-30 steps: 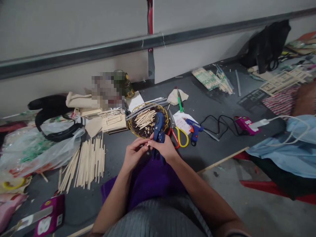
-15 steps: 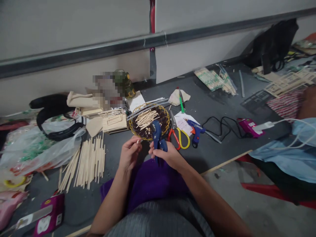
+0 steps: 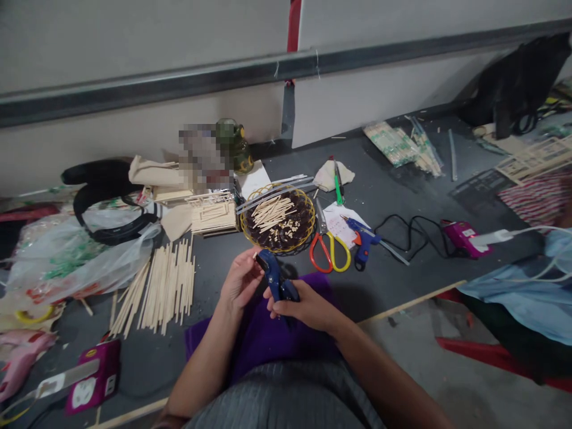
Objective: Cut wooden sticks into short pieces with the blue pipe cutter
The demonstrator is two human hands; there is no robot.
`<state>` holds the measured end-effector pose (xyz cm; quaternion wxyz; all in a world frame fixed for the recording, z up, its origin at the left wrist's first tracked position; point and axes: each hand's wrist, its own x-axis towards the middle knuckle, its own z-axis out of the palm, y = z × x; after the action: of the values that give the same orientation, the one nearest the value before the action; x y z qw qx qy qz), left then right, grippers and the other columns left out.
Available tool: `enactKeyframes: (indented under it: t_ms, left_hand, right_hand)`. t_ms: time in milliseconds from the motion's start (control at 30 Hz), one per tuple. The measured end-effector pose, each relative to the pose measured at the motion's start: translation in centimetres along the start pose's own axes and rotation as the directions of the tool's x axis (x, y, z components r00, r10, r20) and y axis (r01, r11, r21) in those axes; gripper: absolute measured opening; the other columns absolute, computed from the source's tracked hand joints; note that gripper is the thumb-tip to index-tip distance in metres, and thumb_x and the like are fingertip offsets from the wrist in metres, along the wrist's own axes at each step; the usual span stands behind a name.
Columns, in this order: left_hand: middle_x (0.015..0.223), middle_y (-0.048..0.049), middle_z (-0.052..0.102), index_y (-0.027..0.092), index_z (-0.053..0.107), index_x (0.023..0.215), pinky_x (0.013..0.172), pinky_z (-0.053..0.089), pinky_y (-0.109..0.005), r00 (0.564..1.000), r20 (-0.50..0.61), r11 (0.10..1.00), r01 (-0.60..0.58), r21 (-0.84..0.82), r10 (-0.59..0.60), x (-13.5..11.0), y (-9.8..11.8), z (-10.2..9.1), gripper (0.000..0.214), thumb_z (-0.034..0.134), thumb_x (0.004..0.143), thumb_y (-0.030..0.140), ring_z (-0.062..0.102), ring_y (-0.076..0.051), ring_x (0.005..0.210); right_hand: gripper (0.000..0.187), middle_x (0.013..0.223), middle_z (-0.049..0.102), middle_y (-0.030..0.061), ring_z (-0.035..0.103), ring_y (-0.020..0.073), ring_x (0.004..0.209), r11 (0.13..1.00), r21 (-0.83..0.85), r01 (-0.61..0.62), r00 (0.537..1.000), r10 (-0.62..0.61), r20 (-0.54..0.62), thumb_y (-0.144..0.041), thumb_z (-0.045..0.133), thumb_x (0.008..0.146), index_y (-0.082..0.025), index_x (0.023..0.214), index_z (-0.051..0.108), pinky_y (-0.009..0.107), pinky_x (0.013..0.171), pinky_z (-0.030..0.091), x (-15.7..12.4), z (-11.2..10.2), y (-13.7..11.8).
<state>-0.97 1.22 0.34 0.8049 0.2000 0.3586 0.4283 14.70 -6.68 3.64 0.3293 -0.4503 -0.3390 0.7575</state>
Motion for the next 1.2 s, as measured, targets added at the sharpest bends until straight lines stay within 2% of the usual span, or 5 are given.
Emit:
enactKeyframes:
  t_ms: [233,433,700,1033,1200]
  left_hand:
    - [0.071,-0.0009,0.063,0.016,0.072,0.072,0.053,0.046,-0.023,1.0,0.013,1.0,-0.011,0.018,0.011,-0.4,0.0,0.4,0.039,0.091,0.046,0.038,0.057,-0.011,0.059]
    - [0.063,0.0006,0.053,0.014,0.069,0.065,0.045,0.041,-0.021,0.992,0.122,0.995,-0.005,0.099,-0.008,-0.9,-0.3,0.8,0.035,0.089,0.052,0.039,0.045,-0.007,0.051]
    - [0.066,-0.0004,0.051,0.014,0.07,0.066,0.038,0.035,-0.02,0.987,0.163,0.993,-0.021,0.113,0.002,-1.6,0.0,0.8,0.039,0.089,0.05,0.044,0.043,-0.006,0.049]
    - [0.076,-0.0036,0.054,0.014,0.07,0.061,0.038,0.039,-0.021,0.985,0.173,0.989,-0.04,0.139,0.015,-1.9,0.2,0.6,0.039,0.09,0.047,0.045,0.046,-0.007,0.051]
    - [0.077,-0.0052,0.056,0.015,0.073,0.064,0.041,0.044,-0.023,0.976,0.214,0.983,-0.072,0.166,0.035,-1.7,0.3,0.4,0.033,0.089,0.052,0.041,0.049,-0.009,0.053]
  right_hand:
    - [0.04,0.085,0.071,0.0049,0.067,0.0186,0.079,1.0,-0.007,0.004,0.997,-0.003,0.076,-0.041,0.077,0.072,-0.014,0.1,0.067,0.034,0.079,0.05,0.0,0.1,0.0]
    - [0.038,0.089,0.071,0.0058,0.066,0.0188,0.081,0.999,-0.01,0.049,0.995,-0.048,0.093,-0.042,0.076,0.074,-0.015,0.1,0.069,0.035,0.082,0.05,0.0,0.3,-0.1]
    - [0.042,0.096,0.071,0.007,0.066,0.021,0.089,0.999,0.036,0.015,0.996,-0.018,0.091,-0.041,0.076,0.074,-0.017,0.108,0.067,0.037,0.088,0.049,-1.1,1.1,-0.9]
    - [0.032,0.093,0.071,0.007,0.065,0.0226,0.09,0.997,-0.062,0.045,0.995,-0.039,0.095,-0.039,0.072,0.078,-0.017,0.101,0.069,0.036,0.086,0.048,-1.1,1.3,-1.4]
    - [0.038,0.097,0.071,0.0078,0.065,0.0231,0.091,0.996,-0.085,0.037,0.998,-0.033,0.047,-0.04,0.071,0.079,-0.017,0.108,0.065,0.038,0.088,0.048,-1.4,1.4,-1.3]
